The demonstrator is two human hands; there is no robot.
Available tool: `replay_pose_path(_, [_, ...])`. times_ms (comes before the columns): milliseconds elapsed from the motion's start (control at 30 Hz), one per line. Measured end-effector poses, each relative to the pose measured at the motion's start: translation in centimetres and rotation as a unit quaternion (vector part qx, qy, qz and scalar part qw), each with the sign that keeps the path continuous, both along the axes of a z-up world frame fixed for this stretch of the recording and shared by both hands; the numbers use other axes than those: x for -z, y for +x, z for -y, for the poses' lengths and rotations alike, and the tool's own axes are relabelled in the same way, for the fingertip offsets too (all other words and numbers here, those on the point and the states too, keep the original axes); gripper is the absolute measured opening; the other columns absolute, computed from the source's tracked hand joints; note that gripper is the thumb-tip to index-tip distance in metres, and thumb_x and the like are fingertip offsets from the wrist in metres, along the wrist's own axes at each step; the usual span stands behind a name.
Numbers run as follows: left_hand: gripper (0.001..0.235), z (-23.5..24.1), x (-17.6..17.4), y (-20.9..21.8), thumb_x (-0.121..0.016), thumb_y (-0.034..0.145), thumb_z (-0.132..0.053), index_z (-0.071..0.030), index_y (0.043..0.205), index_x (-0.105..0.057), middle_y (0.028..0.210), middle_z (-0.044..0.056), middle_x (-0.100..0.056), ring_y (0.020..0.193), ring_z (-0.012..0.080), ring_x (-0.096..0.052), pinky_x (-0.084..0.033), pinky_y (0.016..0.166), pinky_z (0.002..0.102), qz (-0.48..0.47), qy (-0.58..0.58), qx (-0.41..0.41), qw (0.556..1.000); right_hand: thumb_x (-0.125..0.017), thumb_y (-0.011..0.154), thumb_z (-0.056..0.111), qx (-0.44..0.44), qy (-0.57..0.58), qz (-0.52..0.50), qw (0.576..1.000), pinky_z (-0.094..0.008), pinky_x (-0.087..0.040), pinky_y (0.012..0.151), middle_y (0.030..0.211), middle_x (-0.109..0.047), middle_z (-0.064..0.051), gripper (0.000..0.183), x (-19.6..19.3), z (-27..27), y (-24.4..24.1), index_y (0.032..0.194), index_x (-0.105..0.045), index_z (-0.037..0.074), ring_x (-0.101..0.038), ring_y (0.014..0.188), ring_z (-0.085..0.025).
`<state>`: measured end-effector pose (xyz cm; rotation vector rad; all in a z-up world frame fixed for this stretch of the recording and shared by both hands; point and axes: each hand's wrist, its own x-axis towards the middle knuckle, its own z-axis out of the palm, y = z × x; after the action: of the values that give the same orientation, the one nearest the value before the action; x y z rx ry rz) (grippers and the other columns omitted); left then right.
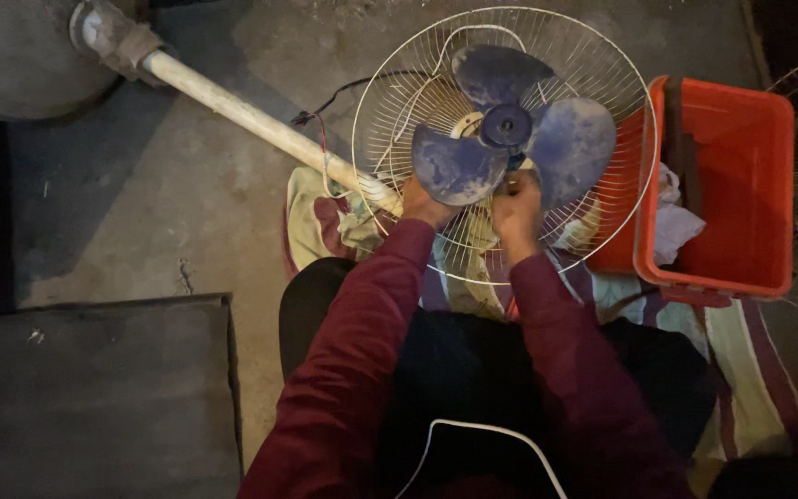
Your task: The person disassembles a standing fan by removing the front grille and motor housing, then reassembles it by reattaching the motor housing and securing the front grille. The person uses a screwdriver to tighten screws and secures the fan blade with a nut.
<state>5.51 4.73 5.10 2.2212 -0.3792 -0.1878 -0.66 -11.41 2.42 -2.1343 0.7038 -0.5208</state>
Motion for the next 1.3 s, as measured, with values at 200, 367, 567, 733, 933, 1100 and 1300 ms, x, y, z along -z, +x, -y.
replay_pose_path(200, [0.055,-0.3,0.8,-0.1,-0.082,0.077,-0.052,-0.018,0.119,-0.073,0.118,0.008,-0.075,0.108,0.0262,-0.071,-0.056,0.095,0.039,0.056,0.02,0.004,0.998,-0.069,0.092,0.026,0.008,-0.005,-0.047,0.999,-0.039,-0.056,0.083,0.102,-0.078,-0.012,0.02,-0.9,-1.2,-0.8,0.102,-0.076,0.01,-0.076,0.094,-0.03])
replay_pose_path(367, [0.059,0.1,0.4,0.0,-0.079,0.074,-0.055,-0.018,0.119,-0.072,0.116,0.006,-0.075,0.108,0.0226,-0.073,-0.057,0.095,0.036,-0.038,0.027,-0.007,0.999,-0.072,0.084,0.024,0.055,-0.033,-0.099,0.993,-0.042,-0.055,0.081,0.101,-0.078,-0.01,0.021,-1.8,-1.7,-0.2,0.101,-0.077,0.013,-0.074,0.092,-0.032])
replay_pose_path(567, [0.06,0.2,-0.1,0.0,-0.078,0.078,-0.058,-0.017,0.122,-0.071,0.12,0.007,-0.074,0.109,0.0259,-0.071,-0.056,0.094,0.038,-0.001,0.053,-0.003,0.999,-0.074,0.086,0.024,0.053,-0.055,-0.042,0.996,-0.044,-0.056,0.082,0.098,-0.077,-0.013,0.02,-2.4,-2.7,-1.0,0.101,-0.073,0.01,-0.074,0.092,-0.033])
replay_pose_path(733, [0.059,0.0,-0.1,-0.2,-0.079,0.075,-0.057,-0.019,0.119,-0.073,0.116,0.007,-0.076,0.106,0.0256,-0.072,-0.056,0.095,0.038,0.03,0.035,0.011,0.999,-0.081,0.08,0.027,0.023,-0.11,-0.106,0.988,-0.046,-0.055,0.081,0.099,-0.076,-0.016,0.025,-3.5,-3.5,-1.0,0.096,-0.072,0.009,-0.073,0.093,-0.037])
replay_pose_path(933, [0.054,0.0,0.3,-0.5,-0.081,0.078,-0.052,-0.016,0.116,-0.072,0.114,0.009,-0.076,0.105,0.026,-0.072,-0.057,0.094,0.038,0.007,0.041,0.004,0.999,-0.087,0.076,0.028,0.05,-0.088,-0.094,0.99,-0.048,-0.054,0.079,0.1,-0.073,-0.017,0.047,-3.4,-3.8,-0.4,0.11,-0.062,0.007,-0.071,0.091,-0.039])
replay_pose_path(1100, [0.055,0.3,1.9,-1.1,-0.077,0.079,-0.048,-0.012,0.12,-0.07,0.116,0.01,-0.075,0.105,0.0246,-0.074,-0.056,0.095,0.036,0.086,-0.064,-0.003,0.994,-0.077,0.086,0.022,-0.028,-0.076,-0.003,0.997,-0.045,-0.056,0.082,0.104,-0.074,-0.014,0.03,-2.8,-3.2,-1.4,0.108,-0.064,0.007,-0.073,0.093,-0.033])
replay_pose_path(1300, [0.037,2.0,2.5,-4.4,-0.063,0.089,-0.041,-0.017,0.114,-0.075,0.116,0.01,-0.076,0.107,0.0312,-0.072,-0.052,0.091,0.049,0.155,0.149,0.063,0.975,-0.067,0.097,0.015,-0.201,-0.018,0.065,0.977,-0.036,-0.057,0.079,0.111,-0.071,-0.015,0.02,-6.1,-4.0,-10.9,0.115,-0.069,0.005,-0.072,0.094,-0.028])
